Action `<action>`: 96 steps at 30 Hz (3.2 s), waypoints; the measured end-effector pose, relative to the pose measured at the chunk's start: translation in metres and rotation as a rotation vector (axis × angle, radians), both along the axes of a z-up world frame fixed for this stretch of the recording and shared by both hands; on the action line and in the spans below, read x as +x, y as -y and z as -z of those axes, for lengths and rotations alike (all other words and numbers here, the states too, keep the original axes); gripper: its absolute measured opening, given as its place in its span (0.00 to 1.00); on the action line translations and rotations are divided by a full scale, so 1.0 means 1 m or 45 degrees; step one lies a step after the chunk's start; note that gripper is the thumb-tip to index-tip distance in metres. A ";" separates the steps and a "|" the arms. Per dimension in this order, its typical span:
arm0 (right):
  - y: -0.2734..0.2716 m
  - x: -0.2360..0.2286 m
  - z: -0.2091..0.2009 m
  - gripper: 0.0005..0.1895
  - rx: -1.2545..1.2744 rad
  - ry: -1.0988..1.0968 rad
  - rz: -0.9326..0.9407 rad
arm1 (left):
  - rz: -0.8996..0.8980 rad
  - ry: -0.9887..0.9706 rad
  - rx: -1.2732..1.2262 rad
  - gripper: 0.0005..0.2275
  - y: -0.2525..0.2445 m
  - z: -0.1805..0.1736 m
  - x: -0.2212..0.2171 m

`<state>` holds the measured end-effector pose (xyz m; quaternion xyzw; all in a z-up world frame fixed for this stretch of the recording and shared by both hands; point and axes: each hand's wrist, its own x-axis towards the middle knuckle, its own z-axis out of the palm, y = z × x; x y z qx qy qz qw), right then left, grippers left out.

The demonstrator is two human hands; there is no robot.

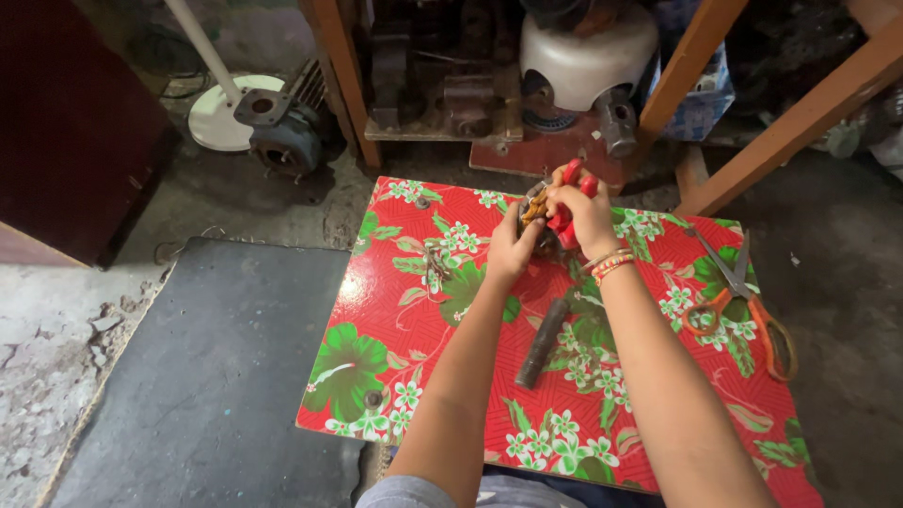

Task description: The person dismantles a motor stator on a table, using pliers and a metal rod to pry and pull copper windings from the metal core, then using scissors to cut wire segments and clear the remaining debris by hand.

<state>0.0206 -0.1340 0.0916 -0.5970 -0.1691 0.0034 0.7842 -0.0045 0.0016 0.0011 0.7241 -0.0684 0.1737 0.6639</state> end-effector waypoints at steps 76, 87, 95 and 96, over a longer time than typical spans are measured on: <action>0.075 -0.132 0.045 0.43 -0.102 0.046 0.099 | -0.051 0.031 -0.176 0.22 -0.002 0.026 0.014; 0.069 -0.128 0.035 0.29 -0.194 0.037 0.204 | -0.023 0.068 -0.199 0.23 -0.001 0.022 0.012; 0.085 -0.125 0.053 0.22 -0.208 -0.127 0.033 | -0.045 0.038 -0.236 0.23 0.000 0.027 0.014; 0.086 -0.122 0.053 0.21 -0.240 -0.129 0.018 | -0.060 0.026 -0.206 0.23 0.000 0.026 0.014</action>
